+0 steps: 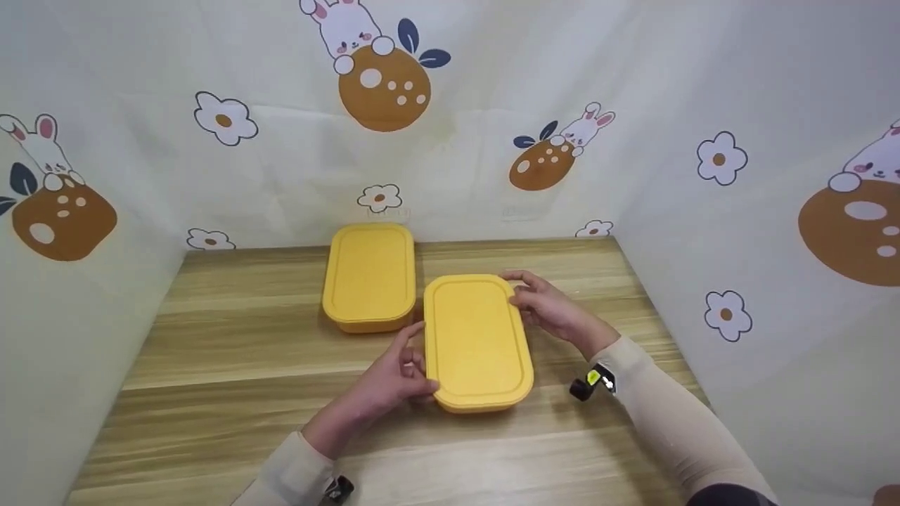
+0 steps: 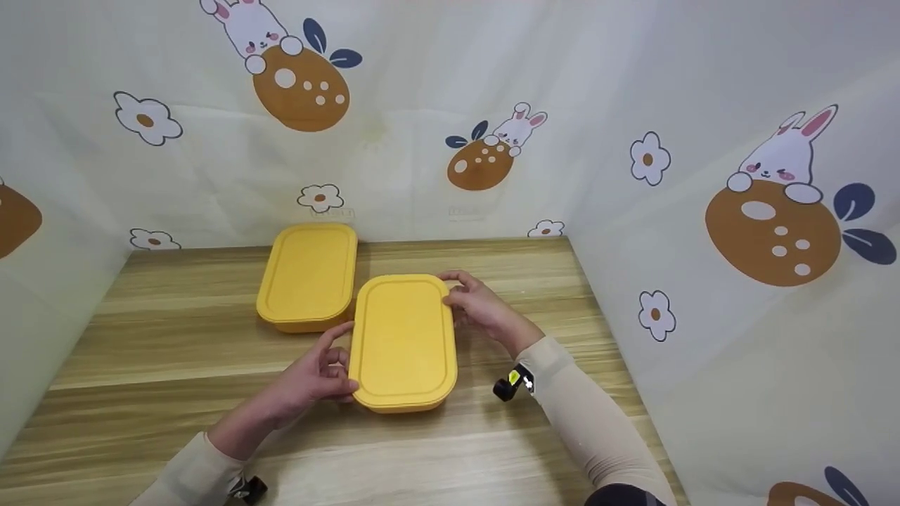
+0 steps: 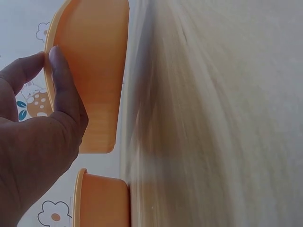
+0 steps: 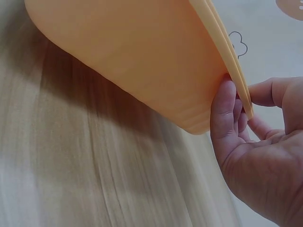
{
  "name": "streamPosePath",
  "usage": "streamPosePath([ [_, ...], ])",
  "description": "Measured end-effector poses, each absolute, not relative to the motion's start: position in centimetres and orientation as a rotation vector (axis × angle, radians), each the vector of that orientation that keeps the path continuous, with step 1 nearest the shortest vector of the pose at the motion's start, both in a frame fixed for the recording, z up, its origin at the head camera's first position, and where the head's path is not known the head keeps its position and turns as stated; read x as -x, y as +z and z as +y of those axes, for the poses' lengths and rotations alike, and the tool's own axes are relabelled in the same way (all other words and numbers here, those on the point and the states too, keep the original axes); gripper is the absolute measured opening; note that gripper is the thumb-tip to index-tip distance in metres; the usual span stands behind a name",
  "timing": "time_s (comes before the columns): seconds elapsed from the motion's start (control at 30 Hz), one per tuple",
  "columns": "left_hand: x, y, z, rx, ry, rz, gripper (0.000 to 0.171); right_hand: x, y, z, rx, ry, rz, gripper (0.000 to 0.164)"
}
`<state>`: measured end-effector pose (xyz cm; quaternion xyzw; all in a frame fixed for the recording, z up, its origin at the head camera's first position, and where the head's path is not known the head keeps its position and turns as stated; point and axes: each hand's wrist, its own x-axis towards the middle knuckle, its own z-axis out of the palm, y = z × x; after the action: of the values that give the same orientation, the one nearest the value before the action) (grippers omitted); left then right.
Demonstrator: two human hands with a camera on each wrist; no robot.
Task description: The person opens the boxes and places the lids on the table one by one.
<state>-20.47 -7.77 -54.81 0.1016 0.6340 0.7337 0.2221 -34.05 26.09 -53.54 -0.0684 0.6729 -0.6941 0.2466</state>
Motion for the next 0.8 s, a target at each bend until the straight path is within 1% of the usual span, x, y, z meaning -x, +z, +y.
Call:
streamPosePath([
  [0.57, 20.4, -56.1, -7.9, -0.307, 1.988, 1.793, 0.112, 33.9, -54.8, 26.2, 0.182, -1.855, 1.877, 0.053],
  [0.8, 20.6, -56.5, -8.0, -0.272, 1.992, 1.781, 0.112, 34.2, -55.1, 26.1, 0.163, -1.84, 1.891, 0.056],
])
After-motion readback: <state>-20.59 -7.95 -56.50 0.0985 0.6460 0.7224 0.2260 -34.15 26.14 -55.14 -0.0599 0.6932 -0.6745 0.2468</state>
